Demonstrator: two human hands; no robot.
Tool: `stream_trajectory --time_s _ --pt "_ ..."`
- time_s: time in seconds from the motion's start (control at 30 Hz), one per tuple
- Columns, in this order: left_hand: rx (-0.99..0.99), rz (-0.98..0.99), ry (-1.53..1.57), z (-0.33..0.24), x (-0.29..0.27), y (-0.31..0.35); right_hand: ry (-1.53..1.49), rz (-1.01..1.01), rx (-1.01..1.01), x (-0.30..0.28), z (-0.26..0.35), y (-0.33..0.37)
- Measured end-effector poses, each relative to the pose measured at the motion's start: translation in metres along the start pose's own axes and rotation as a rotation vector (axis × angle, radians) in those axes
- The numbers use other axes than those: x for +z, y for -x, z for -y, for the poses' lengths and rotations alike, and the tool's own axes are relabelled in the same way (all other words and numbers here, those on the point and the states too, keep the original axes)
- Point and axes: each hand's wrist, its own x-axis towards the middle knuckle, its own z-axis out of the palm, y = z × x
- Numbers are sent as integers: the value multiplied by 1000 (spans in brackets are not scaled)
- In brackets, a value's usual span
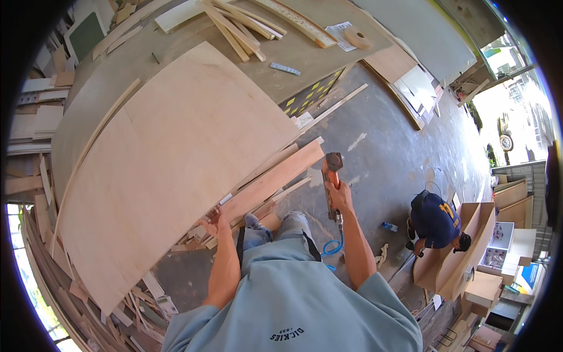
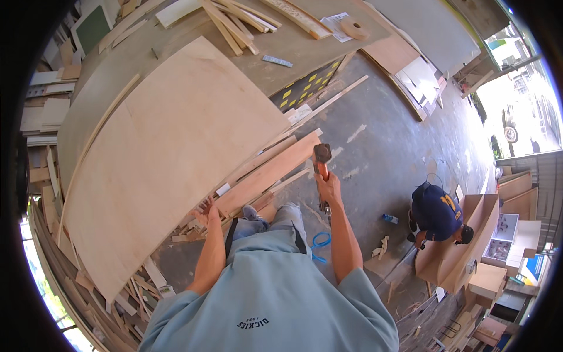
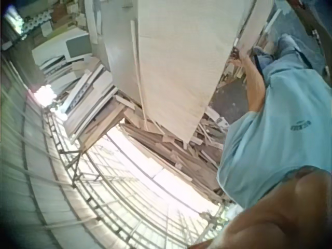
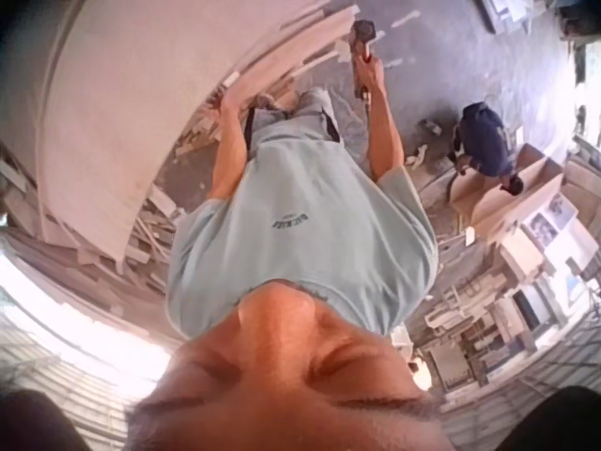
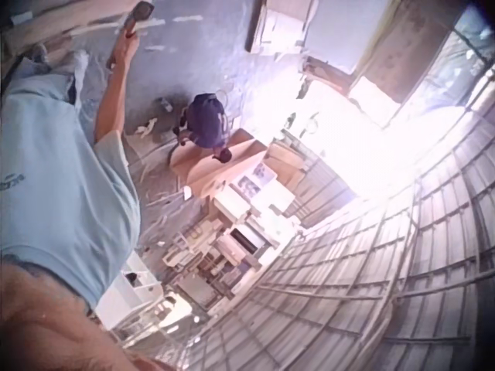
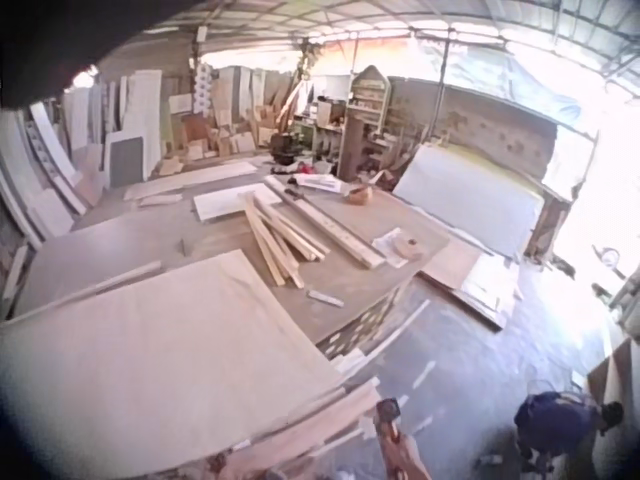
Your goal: The person secures a large wooden panel to a furniture frame using a pneumatic nail gun.
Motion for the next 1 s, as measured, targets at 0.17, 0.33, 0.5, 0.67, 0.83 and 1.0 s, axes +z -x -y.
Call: stream_trajectory --time_s 0.17,0.33,0.5,0.67,0.83,1.0 --pt "50 31 166 -11 8 -1 39 133 -73 11 57 -63" --pt "210 -26 179 4 39 12 23 272 -133 20 72 -114" --pt "297 -55 194 -30 39 -8 -71 472 -129 46 74 -147" --pt "304 -227 82 -38 55 1 -93 594 -107 56 99 -162" --pt "345 -236 43 -18 63 10 -166 662 -25 74 100 -185" --pt "315 -252 46 -39 61 3 -265 801 17 94 102 -189"
